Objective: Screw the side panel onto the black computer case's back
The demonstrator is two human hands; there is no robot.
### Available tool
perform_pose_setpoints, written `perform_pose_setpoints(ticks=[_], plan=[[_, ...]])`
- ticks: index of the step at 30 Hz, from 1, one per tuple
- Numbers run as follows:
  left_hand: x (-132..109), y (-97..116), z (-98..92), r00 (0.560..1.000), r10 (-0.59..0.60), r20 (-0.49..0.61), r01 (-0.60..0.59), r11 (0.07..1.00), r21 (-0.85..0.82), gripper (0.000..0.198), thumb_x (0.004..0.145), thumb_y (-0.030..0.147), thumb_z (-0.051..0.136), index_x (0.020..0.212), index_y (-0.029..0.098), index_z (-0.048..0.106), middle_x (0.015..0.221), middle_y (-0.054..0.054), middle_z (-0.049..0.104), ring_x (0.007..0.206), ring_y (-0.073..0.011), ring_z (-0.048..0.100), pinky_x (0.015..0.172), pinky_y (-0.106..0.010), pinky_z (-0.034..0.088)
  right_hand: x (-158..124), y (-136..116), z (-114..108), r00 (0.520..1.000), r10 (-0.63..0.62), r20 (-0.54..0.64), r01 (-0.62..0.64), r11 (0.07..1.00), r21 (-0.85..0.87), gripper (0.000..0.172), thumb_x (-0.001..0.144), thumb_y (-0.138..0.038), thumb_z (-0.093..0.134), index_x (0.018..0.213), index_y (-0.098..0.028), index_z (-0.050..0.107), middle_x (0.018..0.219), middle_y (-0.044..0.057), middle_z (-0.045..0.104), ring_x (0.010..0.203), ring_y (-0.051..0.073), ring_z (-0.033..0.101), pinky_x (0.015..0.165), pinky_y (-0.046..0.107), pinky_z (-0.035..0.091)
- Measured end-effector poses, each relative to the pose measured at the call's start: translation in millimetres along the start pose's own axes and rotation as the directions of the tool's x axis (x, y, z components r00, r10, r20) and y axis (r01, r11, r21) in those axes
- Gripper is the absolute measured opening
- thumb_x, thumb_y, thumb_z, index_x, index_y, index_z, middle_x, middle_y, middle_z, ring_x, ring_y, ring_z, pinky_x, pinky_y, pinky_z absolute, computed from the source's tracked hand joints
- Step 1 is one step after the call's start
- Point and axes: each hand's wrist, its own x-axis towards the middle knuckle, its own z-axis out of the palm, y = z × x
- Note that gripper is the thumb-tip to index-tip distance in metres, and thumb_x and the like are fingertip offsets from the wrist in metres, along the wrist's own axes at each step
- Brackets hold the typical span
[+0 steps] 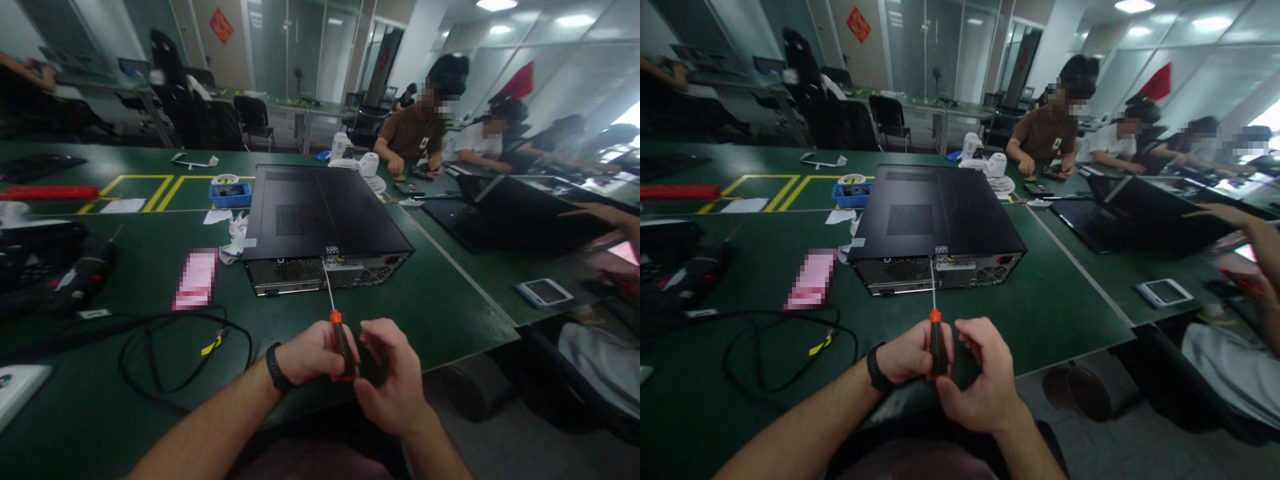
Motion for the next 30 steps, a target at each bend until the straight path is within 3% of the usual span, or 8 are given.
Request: perform_pose_setpoints(ticks=[4,9,16,20,24,26,28,30], plan=[[-2.0,2.3,0.8,1.000,0.017,-0.026,-0.017,1.000,0.017,0.067,0.050,0.066,0.096,0.077,0.013,0.065,0.070,-0.001,0.066,0.061,-0.0093,0.058,0.061,-0.020,0.044,-8.7,-15.1,13.4,0.998,-0.062,0.022,0.066,0.967,-0.247,0.047,0.087,-0.024,0.070,0.133,-0.022,0.057,0.102,0.008,0.062,0.087,0.018,0.063,0.071,0.031,0.058],[-5.0,9.5,1.0,0.999,0.019,-0.049,-0.015,0.996,0.084,0.070,0.050,0.070,0.094,0.074,0.014,0.059,0.066,0.001,0.060,0.058,-0.0080,0.053,0.059,-0.021,0.041,-9.7,-16.4,20.9,0.985,-0.172,-0.007,0.155,0.904,-0.399,0.039,0.092,-0.023,0.072,0.130,-0.023,0.063,0.094,0.007,0.063,0.081,0.017,0.059,0.065,0.028,0.054],[-2.9,25.1,-6.5,0.972,0.101,-0.214,-0.037,0.957,0.287,0.074,0.071,0.086,0.069,0.077,0.012,0.065,0.067,-0.002,0.063,0.058,-0.0089,0.053,0.059,-0.021,0.040,-5.7,-24.1,17.8,0.982,-0.177,-0.073,0.138,0.919,-0.368,0.042,0.092,-0.017,0.069,0.133,-0.018,0.059,0.094,0.008,0.071,0.081,0.020,0.066,0.071,0.033,0.059],[-7.4,42.6,-5.2,0.908,0.185,-0.377,0.006,0.892,0.453,0.079,0.087,0.090,0.039,0.071,0.015,0.061,0.061,-0.001,0.059,0.054,-0.0104,0.052,0.057,-0.024,0.040,-2.1,-27.4,19.4,0.982,-0.146,-0.120,0.089,0.918,-0.387,0.034,0.094,-0.018,0.063,0.128,-0.017,0.058,0.091,0.008,0.073,0.076,0.021,0.069,0.068,0.035,0.060],[-14.7,66.1,7.9,0.768,0.470,-0.435,0.049,0.634,0.772,0.065,0.098,0.075,0.038,0.070,0.019,0.056,0.059,0.002,0.053,0.055,-0.0122,0.051,0.057,-0.026,0.040,0.3,-28.7,19.3,0.985,-0.109,-0.132,0.040,0.895,-0.443,0.025,0.098,-0.021,0.056,0.123,-0.016,0.058,0.083,0.006,0.072,0.066,0.020,0.068,0.060,0.033,0.058],[-16.5,79.2,14.0,0.628,0.693,-0.355,0.116,0.369,0.922,0.045,0.095,0.059,0.060,0.072,0.021,0.055,0.062,0.004,0.053,0.059,-0.0125,0.050,0.060,-0.027,0.040,1.3,-28.7,18.1,0.988,-0.086,-0.129,0.019,0.890,-0.455,0.024,0.100,-0.020,0.051,0.123,-0.016,0.058,0.087,0.008,0.075,0.068,0.020,0.071,0.062,0.032,0.059],[-16.1,92.6,15.5,0.510,0.838,-0.196,0.211,0.099,0.972,0.028,0.095,0.043,0.063,0.078,0.021,0.058,0.072,0.001,0.061,0.071,-0.0157,0.058,0.072,-0.031,0.046,1.7,-28.3,17.1,0.989,-0.059,-0.137,-0.010,0.887,-0.462,0.025,0.102,-0.019,0.047,0.124,-0.016,0.058,0.096,0.010,0.078,0.079,0.021,0.076,0.070,0.032,0.062],[-13.9,104.8,11.4,0.455,0.888,-0.072,0.311,-0.082,0.947,0.012,0.094,0.031,0.061,0.089,0.021,0.062,0.090,-0.005,0.069,0.091,-0.0213,0.063,0.086,-0.037,0.049,1.4,-27.8,16.8,0.988,-0.022,-0.155,-0.054,0.882,-0.469,0.026,0.102,-0.019,0.044,0.124,-0.016,0.059,0.102,0.012,0.078,0.088,0.021,0.078,0.077,0.033,0.063]])
